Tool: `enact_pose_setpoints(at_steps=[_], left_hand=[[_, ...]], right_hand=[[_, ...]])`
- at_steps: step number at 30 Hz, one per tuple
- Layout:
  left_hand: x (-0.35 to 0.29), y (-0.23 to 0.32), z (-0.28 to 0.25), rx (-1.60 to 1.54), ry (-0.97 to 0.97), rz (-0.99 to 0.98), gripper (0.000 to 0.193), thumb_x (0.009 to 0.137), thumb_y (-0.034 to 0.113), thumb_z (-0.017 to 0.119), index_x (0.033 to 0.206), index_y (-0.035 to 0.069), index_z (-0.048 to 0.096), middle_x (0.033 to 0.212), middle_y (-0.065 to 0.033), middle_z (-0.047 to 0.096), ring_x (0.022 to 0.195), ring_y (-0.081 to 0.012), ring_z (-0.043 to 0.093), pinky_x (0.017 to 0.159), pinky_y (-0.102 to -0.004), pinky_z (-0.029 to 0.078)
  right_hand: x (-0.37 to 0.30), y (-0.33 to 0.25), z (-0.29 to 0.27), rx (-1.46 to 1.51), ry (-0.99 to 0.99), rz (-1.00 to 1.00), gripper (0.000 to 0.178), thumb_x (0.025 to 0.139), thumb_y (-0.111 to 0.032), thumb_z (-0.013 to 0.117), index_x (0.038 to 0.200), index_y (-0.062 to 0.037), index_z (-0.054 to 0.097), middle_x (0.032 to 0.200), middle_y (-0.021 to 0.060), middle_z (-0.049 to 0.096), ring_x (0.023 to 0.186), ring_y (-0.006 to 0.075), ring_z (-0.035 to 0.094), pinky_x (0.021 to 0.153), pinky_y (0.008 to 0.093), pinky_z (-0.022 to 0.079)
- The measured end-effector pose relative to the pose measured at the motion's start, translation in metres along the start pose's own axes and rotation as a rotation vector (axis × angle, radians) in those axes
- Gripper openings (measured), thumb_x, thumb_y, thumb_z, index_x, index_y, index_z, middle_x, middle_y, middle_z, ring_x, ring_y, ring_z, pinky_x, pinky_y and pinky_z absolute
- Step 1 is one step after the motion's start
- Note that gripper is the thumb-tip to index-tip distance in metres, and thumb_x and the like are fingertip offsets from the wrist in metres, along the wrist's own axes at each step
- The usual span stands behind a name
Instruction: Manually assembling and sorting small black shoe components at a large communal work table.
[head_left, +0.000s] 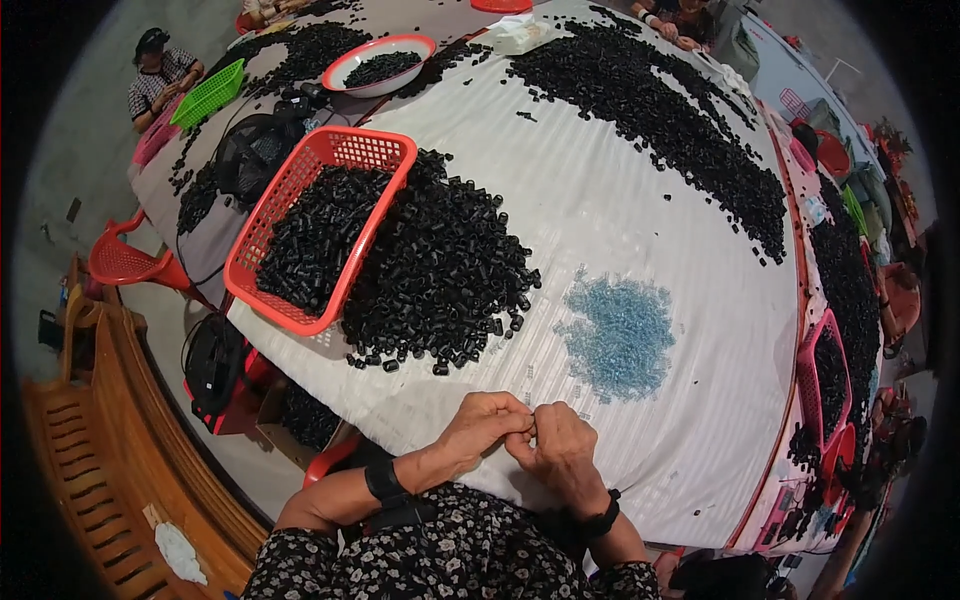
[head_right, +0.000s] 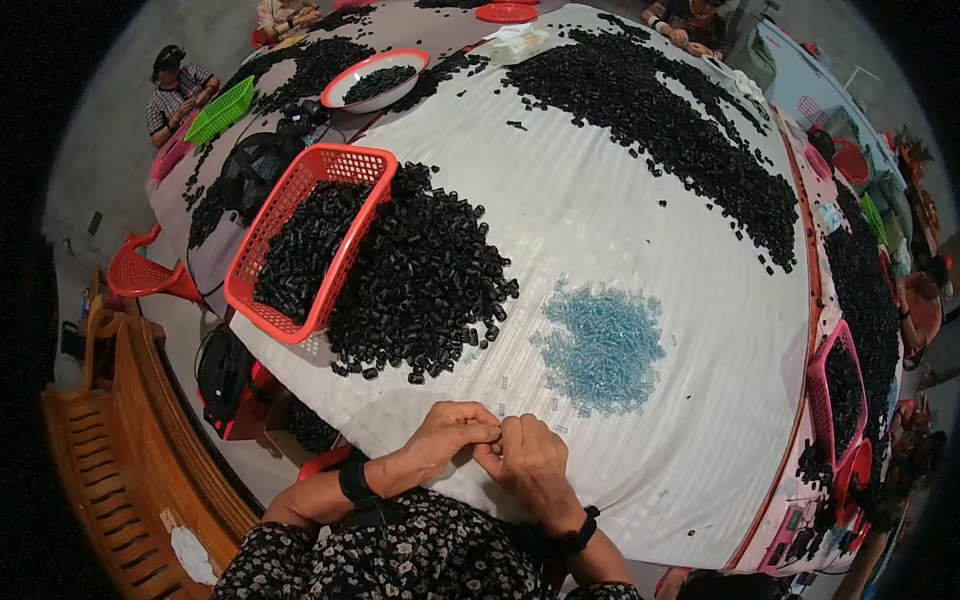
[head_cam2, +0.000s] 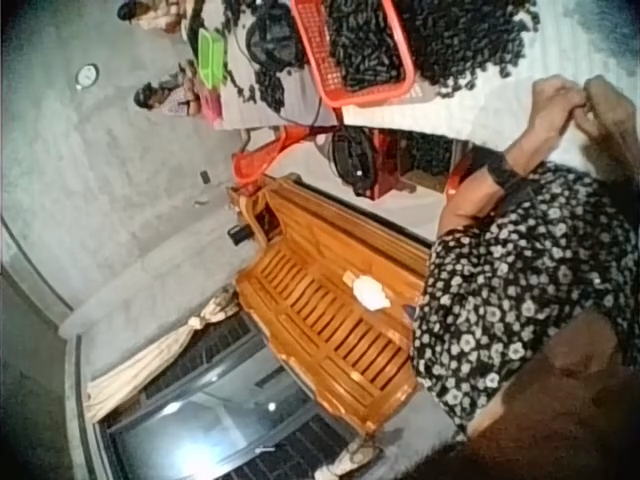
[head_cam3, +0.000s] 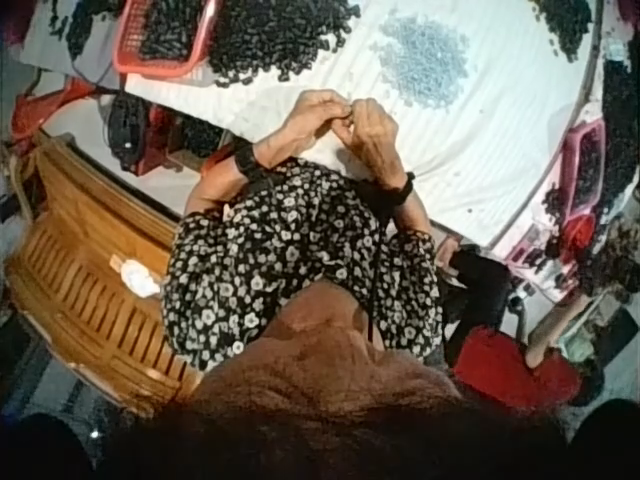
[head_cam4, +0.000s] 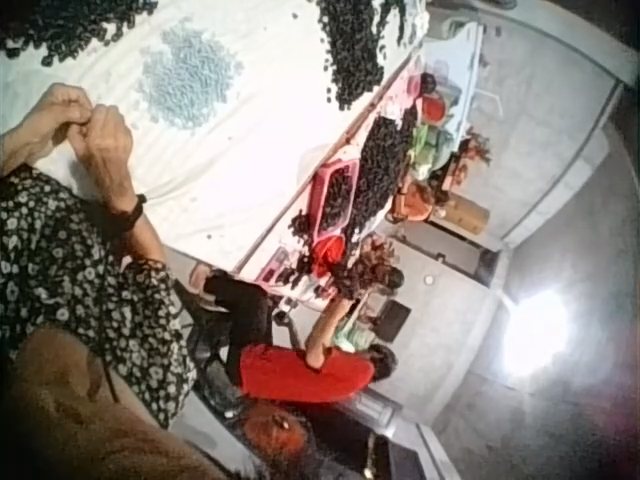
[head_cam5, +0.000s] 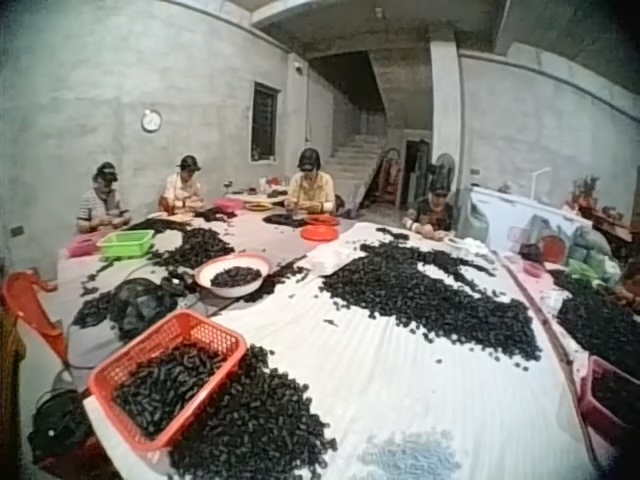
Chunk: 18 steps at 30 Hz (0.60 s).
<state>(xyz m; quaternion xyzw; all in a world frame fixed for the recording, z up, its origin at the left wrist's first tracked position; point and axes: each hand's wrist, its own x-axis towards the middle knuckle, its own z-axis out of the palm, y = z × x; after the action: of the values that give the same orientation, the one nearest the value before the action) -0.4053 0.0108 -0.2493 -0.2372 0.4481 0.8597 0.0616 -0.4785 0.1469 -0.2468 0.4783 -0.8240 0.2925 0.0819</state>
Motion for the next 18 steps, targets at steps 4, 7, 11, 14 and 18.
enact_pose_setpoints(at_steps=[4,7,11,14,18], left_hand=[[-0.0027,-0.0009,-0.0024,0.053,-0.006,-0.011,0.013,0.087,0.007,0.057,0.090,-0.004,0.063,0.081,-0.0055,0.064,0.073,-0.0098,0.056,0.066,-0.0211,0.045],[-0.0052,-0.0012,-0.0094,0.088,-0.079,-0.082,0.013,0.088,0.009,0.056,0.089,-0.003,0.063,0.082,-0.0041,0.063,0.072,-0.0082,0.054,0.065,-0.0203,0.043],[-0.0047,-0.0024,-0.0095,0.118,-0.085,-0.051,0.013,0.088,0.008,0.055,0.087,-0.002,0.062,0.082,-0.0038,0.063,0.071,-0.0075,0.054,0.063,-0.0191,0.042],[-0.0027,-0.0055,-0.0100,0.184,-0.081,-0.045,0.012,0.089,0.008,0.054,0.086,-0.002,0.062,0.082,-0.0034,0.064,0.070,-0.0064,0.053,0.061,-0.0183,0.041],[-0.0033,-0.0042,-0.0071,0.193,-0.064,-0.028,0.012,0.089,0.007,0.055,0.084,-0.001,0.062,0.079,-0.0017,0.063,0.065,-0.0043,0.050,0.056,-0.0178,0.038]], right_hand=[[-0.0029,0.0051,0.0024,0.029,0.000,-0.006,0.031,0.067,-0.021,0.074,0.067,-0.0068,0.046,0.061,0.0063,0.045,0.051,0.0214,0.050,0.044,0.0328,0.040],[-0.0048,0.0066,0.0038,0.059,-0.013,0.001,0.035,0.067,-0.024,0.075,0.067,-0.0066,0.045,0.061,0.0063,0.044,0.051,0.0214,0.049,0.043,0.0329,0.040],[-0.0067,0.0094,0.0068,0.047,-0.022,-0.026,0.036,0.067,-0.024,0.076,0.067,-0.0063,0.044,0.061,0.0064,0.043,0.050,0.0218,0.049,0.043,0.0331,0.040],[-0.0065,0.0101,0.0067,0.037,-0.022,-0.034,0.036,0.068,-0.024,0.075,0.068,-0.0061,0.044,0.060,0.0067,0.042,0.049,0.0220,0.049,0.043,0.0332,0.040],[-0.0063,0.0082,0.0045,0.020,-0.032,-0.035,0.036,0.069,-0.023,0.075,0.068,-0.0057,0.044,0.061,0.0071,0.043,0.049,0.0222,0.049,0.042,0.0332,0.040]])
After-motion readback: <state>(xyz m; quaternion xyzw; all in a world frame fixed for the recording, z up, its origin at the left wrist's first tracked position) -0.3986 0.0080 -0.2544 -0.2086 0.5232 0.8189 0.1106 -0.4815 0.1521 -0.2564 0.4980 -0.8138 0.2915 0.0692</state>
